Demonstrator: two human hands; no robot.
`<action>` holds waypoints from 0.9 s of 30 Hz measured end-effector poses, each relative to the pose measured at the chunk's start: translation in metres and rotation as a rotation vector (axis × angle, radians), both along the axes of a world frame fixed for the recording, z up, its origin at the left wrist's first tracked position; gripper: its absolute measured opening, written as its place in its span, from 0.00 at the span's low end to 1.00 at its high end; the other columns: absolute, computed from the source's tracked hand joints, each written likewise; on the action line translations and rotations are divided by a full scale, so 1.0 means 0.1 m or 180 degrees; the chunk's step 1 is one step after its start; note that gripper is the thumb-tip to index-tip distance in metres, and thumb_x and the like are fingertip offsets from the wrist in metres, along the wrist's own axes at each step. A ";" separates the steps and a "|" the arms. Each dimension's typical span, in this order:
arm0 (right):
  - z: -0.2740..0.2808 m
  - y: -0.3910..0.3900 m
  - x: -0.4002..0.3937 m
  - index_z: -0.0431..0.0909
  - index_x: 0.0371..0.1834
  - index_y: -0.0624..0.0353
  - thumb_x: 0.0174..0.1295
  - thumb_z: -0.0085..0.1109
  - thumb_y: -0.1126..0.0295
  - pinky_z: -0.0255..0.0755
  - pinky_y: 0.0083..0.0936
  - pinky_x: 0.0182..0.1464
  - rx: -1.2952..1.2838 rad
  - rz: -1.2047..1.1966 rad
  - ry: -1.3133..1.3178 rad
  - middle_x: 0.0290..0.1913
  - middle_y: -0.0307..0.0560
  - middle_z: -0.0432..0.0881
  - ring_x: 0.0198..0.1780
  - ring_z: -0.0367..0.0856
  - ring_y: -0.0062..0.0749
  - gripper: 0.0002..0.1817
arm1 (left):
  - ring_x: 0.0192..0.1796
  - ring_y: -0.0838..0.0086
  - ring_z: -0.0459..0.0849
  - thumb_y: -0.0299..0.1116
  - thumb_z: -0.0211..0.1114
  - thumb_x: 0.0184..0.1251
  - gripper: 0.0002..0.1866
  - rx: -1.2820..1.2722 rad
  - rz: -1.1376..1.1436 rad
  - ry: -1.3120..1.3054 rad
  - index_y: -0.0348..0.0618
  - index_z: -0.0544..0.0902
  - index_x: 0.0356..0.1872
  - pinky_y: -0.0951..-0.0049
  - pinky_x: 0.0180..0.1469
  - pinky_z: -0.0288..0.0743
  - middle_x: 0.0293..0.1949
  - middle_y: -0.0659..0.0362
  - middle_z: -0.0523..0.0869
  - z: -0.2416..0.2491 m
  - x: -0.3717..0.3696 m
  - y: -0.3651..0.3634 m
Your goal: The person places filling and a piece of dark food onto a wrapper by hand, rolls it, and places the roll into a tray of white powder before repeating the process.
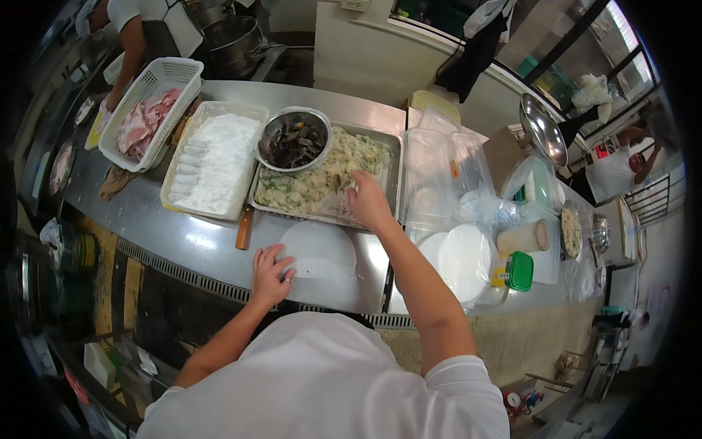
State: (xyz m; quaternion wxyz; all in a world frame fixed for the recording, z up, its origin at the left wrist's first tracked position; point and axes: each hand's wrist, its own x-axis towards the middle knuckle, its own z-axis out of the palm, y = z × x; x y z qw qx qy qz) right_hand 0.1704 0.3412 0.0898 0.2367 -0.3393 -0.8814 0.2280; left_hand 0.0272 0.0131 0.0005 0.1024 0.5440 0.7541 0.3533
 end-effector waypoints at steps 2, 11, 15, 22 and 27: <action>-0.20 0.29 -0.21 0.84 0.65 0.69 0.68 0.62 0.76 0.80 0.53 0.68 0.0064 0.0151 -0.0226 0.63 0.69 0.86 0.65 0.85 0.68 0.22 | 0.81 0.46 0.74 0.34 0.78 0.65 0.19 0.0034 0.0097 0.0018 0.49 0.94 0.57 0.33 0.86 0.55 0.77 0.48 0.80 0.04 0.03 0.02; -0.44 0.08 -0.34 0.91 0.53 0.67 0.63 0.61 0.76 0.85 0.52 0.60 -0.0294 0.0852 -0.1628 0.48 0.65 0.91 0.52 0.90 0.67 0.17 | 0.81 0.46 0.73 0.34 0.75 0.64 0.19 0.0004 -0.0029 0.0192 0.53 0.94 0.57 0.29 0.85 0.55 0.76 0.50 0.81 0.02 0.03 0.03; -0.29 -0.04 -0.31 0.93 0.44 0.64 0.64 0.63 0.74 0.84 0.52 0.58 -0.0860 0.0969 -0.1345 0.43 0.66 0.92 0.49 0.91 0.64 0.12 | 0.81 0.46 0.74 0.34 0.75 0.63 0.19 0.0069 -0.0005 0.0166 0.53 0.94 0.56 0.29 0.85 0.56 0.74 0.50 0.82 -0.02 0.04 0.04; 0.05 0.08 -0.40 0.93 0.49 0.62 0.66 0.71 0.66 0.84 0.41 0.53 -0.1552 0.1414 -0.1850 0.41 0.59 0.93 0.43 0.92 0.47 0.13 | 0.81 0.47 0.74 0.34 0.75 0.63 0.19 0.0093 0.0015 0.0197 0.52 0.93 0.57 0.30 0.85 0.56 0.74 0.51 0.83 -0.01 0.04 0.02; 0.02 0.06 -0.27 0.93 0.49 0.69 0.74 0.71 0.66 0.85 0.33 0.50 -0.3153 0.0693 -0.0731 0.40 0.45 0.94 0.43 0.90 0.31 0.14 | 0.81 0.48 0.74 0.35 0.76 0.65 0.19 0.0136 0.0020 0.0207 0.50 0.92 0.57 0.31 0.85 0.57 0.74 0.51 0.83 -0.03 0.03 0.00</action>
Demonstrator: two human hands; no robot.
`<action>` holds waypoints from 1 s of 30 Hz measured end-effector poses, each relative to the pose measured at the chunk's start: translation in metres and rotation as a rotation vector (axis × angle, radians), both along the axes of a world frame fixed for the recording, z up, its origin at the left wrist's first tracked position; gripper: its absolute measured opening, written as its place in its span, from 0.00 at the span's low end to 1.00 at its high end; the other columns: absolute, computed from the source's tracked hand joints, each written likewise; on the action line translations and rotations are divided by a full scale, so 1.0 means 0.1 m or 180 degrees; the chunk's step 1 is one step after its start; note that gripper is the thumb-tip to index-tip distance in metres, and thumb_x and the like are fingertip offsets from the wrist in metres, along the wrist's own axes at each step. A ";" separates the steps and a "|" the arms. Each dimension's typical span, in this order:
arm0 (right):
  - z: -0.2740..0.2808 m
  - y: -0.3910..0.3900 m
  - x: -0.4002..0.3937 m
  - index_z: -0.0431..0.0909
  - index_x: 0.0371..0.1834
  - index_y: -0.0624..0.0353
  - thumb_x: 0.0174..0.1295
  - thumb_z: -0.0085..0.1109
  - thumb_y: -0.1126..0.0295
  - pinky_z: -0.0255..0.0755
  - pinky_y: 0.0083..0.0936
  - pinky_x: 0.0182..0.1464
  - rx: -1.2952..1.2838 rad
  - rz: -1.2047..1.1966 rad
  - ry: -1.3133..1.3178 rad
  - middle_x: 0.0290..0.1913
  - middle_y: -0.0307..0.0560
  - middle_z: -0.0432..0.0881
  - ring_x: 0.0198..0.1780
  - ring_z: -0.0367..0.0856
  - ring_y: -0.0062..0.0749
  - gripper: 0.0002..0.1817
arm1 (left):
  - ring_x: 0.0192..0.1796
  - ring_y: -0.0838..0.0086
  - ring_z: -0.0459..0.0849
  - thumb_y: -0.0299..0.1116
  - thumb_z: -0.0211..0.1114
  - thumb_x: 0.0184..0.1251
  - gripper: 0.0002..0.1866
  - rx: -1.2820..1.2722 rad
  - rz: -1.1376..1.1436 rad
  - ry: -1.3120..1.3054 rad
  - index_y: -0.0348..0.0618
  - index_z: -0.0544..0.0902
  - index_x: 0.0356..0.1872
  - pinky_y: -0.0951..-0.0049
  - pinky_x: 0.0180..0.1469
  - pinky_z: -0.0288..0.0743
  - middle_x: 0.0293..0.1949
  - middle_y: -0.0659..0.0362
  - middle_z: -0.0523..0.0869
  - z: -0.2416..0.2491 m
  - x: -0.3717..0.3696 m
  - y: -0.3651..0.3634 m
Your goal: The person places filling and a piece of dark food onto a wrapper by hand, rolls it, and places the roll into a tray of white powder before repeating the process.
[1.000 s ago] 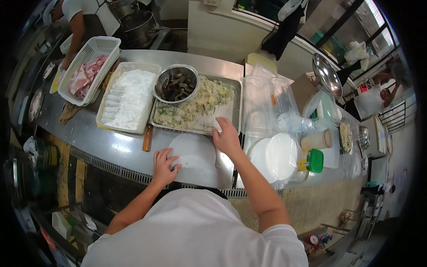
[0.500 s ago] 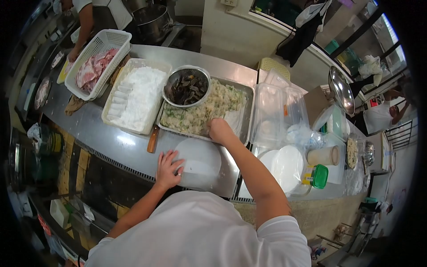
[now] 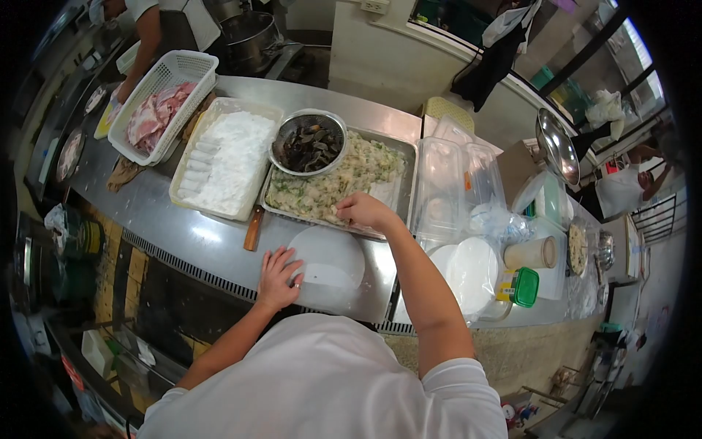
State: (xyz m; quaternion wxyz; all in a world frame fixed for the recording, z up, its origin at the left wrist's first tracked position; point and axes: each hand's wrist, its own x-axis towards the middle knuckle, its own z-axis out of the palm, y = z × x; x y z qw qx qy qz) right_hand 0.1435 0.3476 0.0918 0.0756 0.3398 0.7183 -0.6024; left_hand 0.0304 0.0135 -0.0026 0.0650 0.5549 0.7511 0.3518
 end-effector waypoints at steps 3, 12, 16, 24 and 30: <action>-0.04 -0.17 0.14 0.93 0.49 0.68 0.75 0.70 0.68 0.85 0.30 0.45 -0.0692 -0.0284 0.0222 0.39 0.41 0.92 0.39 0.88 0.26 0.12 | 0.81 0.48 0.74 0.34 0.76 0.66 0.15 0.0031 0.0018 -0.0054 0.49 0.92 0.53 0.32 0.85 0.57 0.73 0.51 0.83 0.00 0.00 0.01; -0.28 -1.55 0.46 0.94 0.43 0.64 0.69 0.74 0.66 0.86 0.39 0.44 0.1366 0.0163 0.0223 0.37 0.54 0.94 0.35 0.92 0.42 0.11 | 0.82 0.47 0.73 0.28 0.73 0.67 0.04 0.0000 -0.0114 -0.0409 0.47 0.89 0.40 0.34 0.86 0.56 0.74 0.50 0.84 0.00 -0.08 -0.02; -0.41 -1.91 0.42 0.93 0.38 0.61 0.64 0.74 0.68 0.84 0.45 0.49 0.2346 0.0177 0.0336 0.38 0.50 0.90 0.42 0.88 0.49 0.07 | 0.82 0.46 0.73 0.26 0.72 0.65 0.06 -0.0016 -0.0235 -0.0458 0.47 0.89 0.41 0.36 0.87 0.56 0.75 0.50 0.83 -0.02 -0.14 -0.04; -0.53 -1.96 0.50 0.94 0.37 0.56 0.61 0.73 0.70 0.80 0.41 0.55 0.3155 0.0351 0.0618 0.43 0.47 0.86 0.50 0.82 0.48 0.05 | 0.83 0.47 0.73 0.26 0.72 0.63 0.07 0.0026 -0.0294 -0.0412 0.48 0.89 0.42 0.38 0.87 0.56 0.75 0.50 0.83 0.02 -0.16 -0.05; -0.49 -1.93 0.54 0.93 0.38 0.58 0.61 0.71 0.73 0.83 0.45 0.57 0.2703 0.0193 0.0383 0.43 0.50 0.87 0.51 0.85 0.52 0.05 | 0.82 0.48 0.74 0.27 0.72 0.63 0.06 0.0062 -0.0307 -0.0353 0.48 0.88 0.40 0.37 0.87 0.57 0.74 0.50 0.84 -0.01 -0.16 -0.05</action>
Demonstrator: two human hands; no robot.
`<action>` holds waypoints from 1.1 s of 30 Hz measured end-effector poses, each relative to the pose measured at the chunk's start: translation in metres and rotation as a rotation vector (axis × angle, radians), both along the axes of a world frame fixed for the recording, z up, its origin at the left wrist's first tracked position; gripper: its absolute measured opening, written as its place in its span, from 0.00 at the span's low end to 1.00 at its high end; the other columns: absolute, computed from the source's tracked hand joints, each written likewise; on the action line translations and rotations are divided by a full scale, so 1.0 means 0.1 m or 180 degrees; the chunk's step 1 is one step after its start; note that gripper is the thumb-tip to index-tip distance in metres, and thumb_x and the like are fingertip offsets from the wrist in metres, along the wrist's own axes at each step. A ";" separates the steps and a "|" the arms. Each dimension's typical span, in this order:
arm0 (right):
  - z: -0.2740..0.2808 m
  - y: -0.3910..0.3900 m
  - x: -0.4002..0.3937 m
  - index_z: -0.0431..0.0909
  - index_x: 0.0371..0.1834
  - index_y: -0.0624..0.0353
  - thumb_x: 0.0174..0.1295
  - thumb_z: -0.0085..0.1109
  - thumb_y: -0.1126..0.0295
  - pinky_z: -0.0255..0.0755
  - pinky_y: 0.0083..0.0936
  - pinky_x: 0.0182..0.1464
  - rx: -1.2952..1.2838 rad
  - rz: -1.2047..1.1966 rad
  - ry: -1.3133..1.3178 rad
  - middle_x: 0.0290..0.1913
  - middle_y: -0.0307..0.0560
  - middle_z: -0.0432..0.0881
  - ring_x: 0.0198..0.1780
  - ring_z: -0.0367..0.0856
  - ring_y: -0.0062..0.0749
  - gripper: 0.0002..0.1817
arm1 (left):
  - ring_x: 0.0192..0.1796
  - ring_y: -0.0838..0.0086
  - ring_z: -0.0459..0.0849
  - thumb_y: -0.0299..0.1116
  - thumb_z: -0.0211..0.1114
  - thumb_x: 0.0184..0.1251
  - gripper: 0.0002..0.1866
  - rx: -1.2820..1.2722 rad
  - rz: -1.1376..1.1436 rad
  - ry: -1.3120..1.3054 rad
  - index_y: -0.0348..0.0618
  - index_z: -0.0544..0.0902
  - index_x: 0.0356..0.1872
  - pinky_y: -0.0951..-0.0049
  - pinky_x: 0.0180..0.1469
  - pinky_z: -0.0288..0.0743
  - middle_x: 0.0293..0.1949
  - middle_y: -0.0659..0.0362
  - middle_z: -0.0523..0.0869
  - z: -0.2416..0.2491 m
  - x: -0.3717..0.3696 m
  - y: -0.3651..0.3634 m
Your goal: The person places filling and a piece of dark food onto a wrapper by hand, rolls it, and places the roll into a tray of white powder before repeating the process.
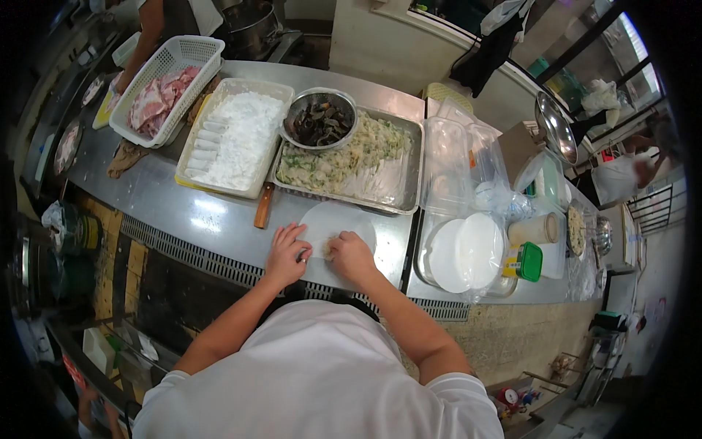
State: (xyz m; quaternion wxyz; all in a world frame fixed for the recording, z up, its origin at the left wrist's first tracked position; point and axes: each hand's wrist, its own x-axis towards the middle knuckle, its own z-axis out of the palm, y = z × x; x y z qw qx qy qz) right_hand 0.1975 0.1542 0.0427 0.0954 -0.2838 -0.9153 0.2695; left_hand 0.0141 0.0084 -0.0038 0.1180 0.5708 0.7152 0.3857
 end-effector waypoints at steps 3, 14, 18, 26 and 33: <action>0.10 0.02 0.04 0.93 0.37 0.60 0.61 0.70 0.73 0.83 0.46 0.57 -0.0027 -0.0059 -0.0024 0.41 0.51 0.88 0.51 0.86 0.53 0.05 | 0.82 0.47 0.74 0.27 0.72 0.63 0.06 -0.0014 -0.0001 -0.0005 0.48 0.88 0.40 0.37 0.87 0.57 0.74 0.50 0.84 0.00 0.00 -0.01; 0.16 0.09 -0.11 0.94 0.46 0.59 0.55 0.75 0.72 0.80 0.43 0.64 -0.0052 0.0328 -0.0069 0.42 0.49 0.87 0.54 0.85 0.51 0.15 | 0.82 0.47 0.74 0.27 0.74 0.63 0.07 0.0025 -0.0017 0.0028 0.49 0.89 0.41 0.37 0.87 0.57 0.73 0.50 0.84 -0.02 0.00 0.00; 0.36 0.13 0.00 0.94 0.51 0.57 0.58 0.77 0.69 0.81 0.43 0.62 0.0182 0.0529 -0.0009 0.47 0.49 0.86 0.54 0.84 0.51 0.16 | 0.82 0.47 0.74 0.27 0.74 0.63 0.07 0.0020 -0.0012 0.0037 0.48 0.89 0.41 0.37 0.87 0.57 0.73 0.49 0.84 -0.01 0.01 0.00; 0.10 0.19 0.27 0.95 0.55 0.56 0.65 0.76 0.69 0.83 0.41 0.56 -0.0136 0.0437 -0.0037 0.46 0.51 0.86 0.51 0.86 0.50 0.16 | 0.82 0.47 0.74 0.27 0.74 0.63 0.07 -0.0004 -0.0001 0.0047 0.48 0.89 0.41 0.37 0.87 0.57 0.73 0.49 0.85 0.04 0.01 0.01; 0.04 0.14 0.31 0.95 0.49 0.60 0.68 0.70 0.73 0.84 0.45 0.56 -0.0499 -0.0184 -0.0141 0.45 0.55 0.87 0.51 0.87 0.54 0.10 | 0.82 0.47 0.74 0.27 0.74 0.63 0.07 -0.0029 0.0002 0.0046 0.48 0.89 0.41 0.37 0.87 0.57 0.74 0.50 0.84 0.00 0.01 0.01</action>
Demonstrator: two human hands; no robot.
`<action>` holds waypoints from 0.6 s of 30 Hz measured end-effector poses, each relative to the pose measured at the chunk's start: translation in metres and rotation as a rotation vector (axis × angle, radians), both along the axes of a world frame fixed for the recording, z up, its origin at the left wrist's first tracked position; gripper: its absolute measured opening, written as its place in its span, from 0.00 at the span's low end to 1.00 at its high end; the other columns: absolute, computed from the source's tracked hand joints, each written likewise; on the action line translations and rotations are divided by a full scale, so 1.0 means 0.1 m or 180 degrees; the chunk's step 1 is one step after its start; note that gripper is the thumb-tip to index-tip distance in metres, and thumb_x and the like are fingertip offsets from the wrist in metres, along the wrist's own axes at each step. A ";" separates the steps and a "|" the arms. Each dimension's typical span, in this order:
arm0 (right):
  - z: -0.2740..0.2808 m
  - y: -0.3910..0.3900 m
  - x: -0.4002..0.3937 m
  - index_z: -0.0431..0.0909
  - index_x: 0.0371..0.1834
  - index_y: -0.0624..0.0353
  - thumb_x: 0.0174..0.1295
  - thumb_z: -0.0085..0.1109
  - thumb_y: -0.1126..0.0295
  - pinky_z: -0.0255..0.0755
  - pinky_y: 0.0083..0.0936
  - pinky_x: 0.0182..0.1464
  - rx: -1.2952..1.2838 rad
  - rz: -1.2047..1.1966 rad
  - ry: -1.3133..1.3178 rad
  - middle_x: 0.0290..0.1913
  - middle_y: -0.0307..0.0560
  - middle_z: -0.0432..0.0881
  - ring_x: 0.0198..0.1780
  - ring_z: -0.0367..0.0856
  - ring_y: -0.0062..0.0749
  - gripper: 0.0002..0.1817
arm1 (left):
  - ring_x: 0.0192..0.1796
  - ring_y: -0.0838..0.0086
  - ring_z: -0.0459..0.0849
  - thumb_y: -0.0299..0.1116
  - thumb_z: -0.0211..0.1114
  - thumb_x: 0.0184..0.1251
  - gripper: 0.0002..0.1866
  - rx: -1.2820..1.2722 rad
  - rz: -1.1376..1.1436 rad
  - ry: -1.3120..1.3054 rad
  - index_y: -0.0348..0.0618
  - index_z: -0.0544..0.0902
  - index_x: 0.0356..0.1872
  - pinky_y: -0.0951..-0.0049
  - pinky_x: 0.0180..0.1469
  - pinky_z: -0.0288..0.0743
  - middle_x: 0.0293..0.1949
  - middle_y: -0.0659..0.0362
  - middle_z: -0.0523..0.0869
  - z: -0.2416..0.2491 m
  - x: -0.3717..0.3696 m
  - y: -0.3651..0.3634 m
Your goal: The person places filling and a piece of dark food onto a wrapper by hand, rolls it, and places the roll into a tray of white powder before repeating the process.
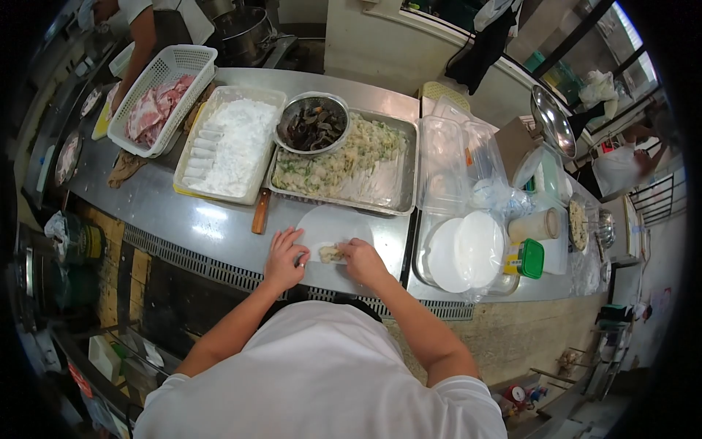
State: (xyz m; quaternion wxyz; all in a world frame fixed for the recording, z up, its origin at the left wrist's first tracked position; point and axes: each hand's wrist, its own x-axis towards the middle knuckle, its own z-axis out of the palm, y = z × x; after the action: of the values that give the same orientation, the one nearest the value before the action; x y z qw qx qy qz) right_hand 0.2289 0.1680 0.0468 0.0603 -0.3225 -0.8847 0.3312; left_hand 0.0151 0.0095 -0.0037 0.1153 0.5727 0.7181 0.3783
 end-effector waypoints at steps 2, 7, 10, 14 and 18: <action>0.08 -0.01 0.01 0.95 0.48 0.60 0.68 0.69 0.73 0.84 0.46 0.57 0.0084 -0.0064 -0.0181 0.45 0.56 0.88 0.51 0.88 0.56 0.10 | 0.82 0.47 0.74 0.26 0.74 0.63 0.06 -0.0020 0.0001 -0.0027 0.48 0.89 0.40 0.37 0.87 0.57 0.74 0.50 0.84 0.01 0.00 0.00; 0.09 -0.06 -0.08 0.95 0.45 0.62 0.68 0.68 0.74 0.85 0.47 0.56 0.0142 -0.0104 -0.0108 0.44 0.57 0.90 0.48 0.90 0.59 0.08 | 0.82 0.47 0.74 0.27 0.74 0.63 0.06 -0.0022 0.0006 -0.0023 0.48 0.89 0.40 0.37 0.87 0.57 0.74 0.51 0.84 0.02 0.00 0.00; 0.03 -0.09 -0.08 0.95 0.44 0.62 0.68 0.69 0.73 0.85 0.47 0.56 0.0069 -0.0182 0.0004 0.43 0.58 0.91 0.46 0.90 0.60 0.08 | 0.82 0.47 0.74 0.27 0.74 0.63 0.06 -0.0032 0.0017 0.0003 0.48 0.89 0.40 0.37 0.87 0.58 0.73 0.51 0.85 0.03 -0.01 0.00; 0.26 -0.13 -0.12 0.94 0.42 0.64 0.67 0.68 0.72 0.84 0.50 0.58 0.0456 -0.0555 0.0044 0.42 0.61 0.90 0.47 0.89 0.62 0.09 | 0.81 0.47 0.75 0.27 0.74 0.64 0.06 0.0011 0.0014 0.0023 0.48 0.89 0.40 0.37 0.87 0.58 0.73 0.51 0.85 0.02 0.00 -0.01; 0.14 -0.02 -0.09 0.92 0.50 0.64 0.64 0.69 0.73 0.84 0.49 0.59 -0.0089 -0.0259 -0.0619 0.47 0.61 0.88 0.52 0.88 0.61 0.13 | 0.81 0.47 0.75 0.27 0.74 0.63 0.06 0.0033 0.0006 0.0000 0.48 0.89 0.40 0.37 0.87 0.58 0.73 0.50 0.85 0.03 0.00 -0.01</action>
State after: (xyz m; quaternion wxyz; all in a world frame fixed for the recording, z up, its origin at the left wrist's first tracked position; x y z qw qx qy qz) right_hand 0.2203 0.1656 0.0612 -0.0169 -0.3897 -0.8678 0.3079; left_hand 0.0146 0.0088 -0.0006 0.1120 0.5727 0.7166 0.3821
